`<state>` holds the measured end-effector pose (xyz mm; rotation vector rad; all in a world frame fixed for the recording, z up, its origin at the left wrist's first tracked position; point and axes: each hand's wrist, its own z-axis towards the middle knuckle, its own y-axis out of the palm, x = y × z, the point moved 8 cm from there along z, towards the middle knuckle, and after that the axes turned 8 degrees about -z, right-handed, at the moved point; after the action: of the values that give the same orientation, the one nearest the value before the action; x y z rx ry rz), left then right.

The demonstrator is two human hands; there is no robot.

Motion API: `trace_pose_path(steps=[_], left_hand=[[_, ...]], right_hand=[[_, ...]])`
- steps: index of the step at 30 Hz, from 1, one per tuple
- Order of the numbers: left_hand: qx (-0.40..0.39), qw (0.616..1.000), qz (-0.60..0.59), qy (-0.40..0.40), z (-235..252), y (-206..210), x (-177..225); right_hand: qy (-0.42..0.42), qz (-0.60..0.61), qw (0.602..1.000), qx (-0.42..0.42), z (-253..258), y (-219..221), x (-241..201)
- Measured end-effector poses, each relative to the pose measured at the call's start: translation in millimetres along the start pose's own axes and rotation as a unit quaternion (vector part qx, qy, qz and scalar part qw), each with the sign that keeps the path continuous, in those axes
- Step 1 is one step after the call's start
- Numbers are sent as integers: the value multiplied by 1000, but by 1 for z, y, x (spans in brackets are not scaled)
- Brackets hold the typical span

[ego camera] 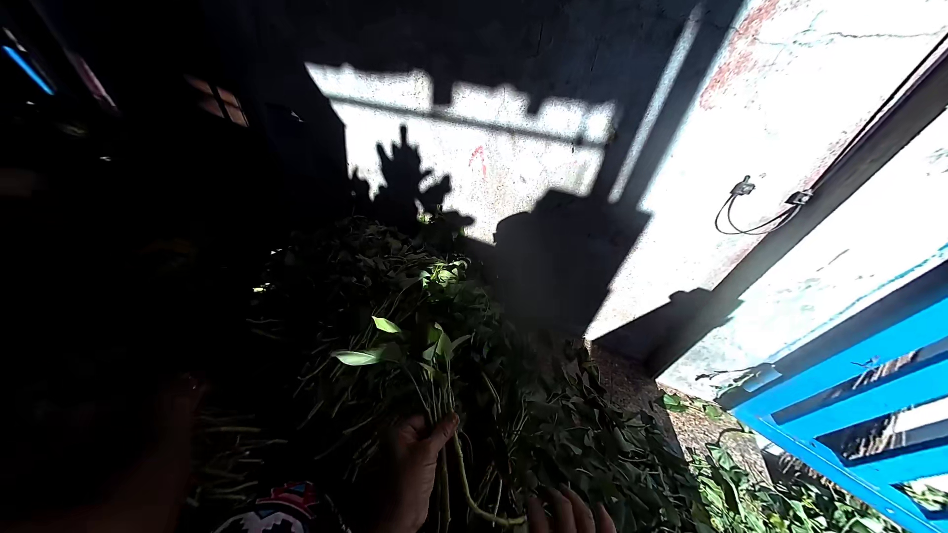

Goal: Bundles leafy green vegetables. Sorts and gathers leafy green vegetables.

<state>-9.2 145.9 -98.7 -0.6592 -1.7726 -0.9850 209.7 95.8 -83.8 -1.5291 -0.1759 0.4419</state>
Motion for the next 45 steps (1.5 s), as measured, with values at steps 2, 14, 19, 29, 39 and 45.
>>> trace_pose_path(steps=[2, 14, 19, 29, 39, 45], left_hand=[[-42, 999, 0, -6, -4, 11, -8], [40, 997, -72, -11, -10, 1, -2], [3, 997, -18, -73, -16, 9, -17], [-31, 994, 11, -100, -15, 11, -28], [-5, 997, 35, -66, -9, 7, -35], [-6, 996, 63, -69, -8, 5, -38]], right_hand=[[3, 20, 999, 49, 11, -21, -7], [113, 115, 984, 73, 38, 14, 5], [66, 38, 993, 93, 39, 19, -20], [39, 12, 989, 145, 38, 16, -34], [51, 2, 984, 171, 39, 18, -41], [52, -18, 980, 189, 38, 20, -45]])
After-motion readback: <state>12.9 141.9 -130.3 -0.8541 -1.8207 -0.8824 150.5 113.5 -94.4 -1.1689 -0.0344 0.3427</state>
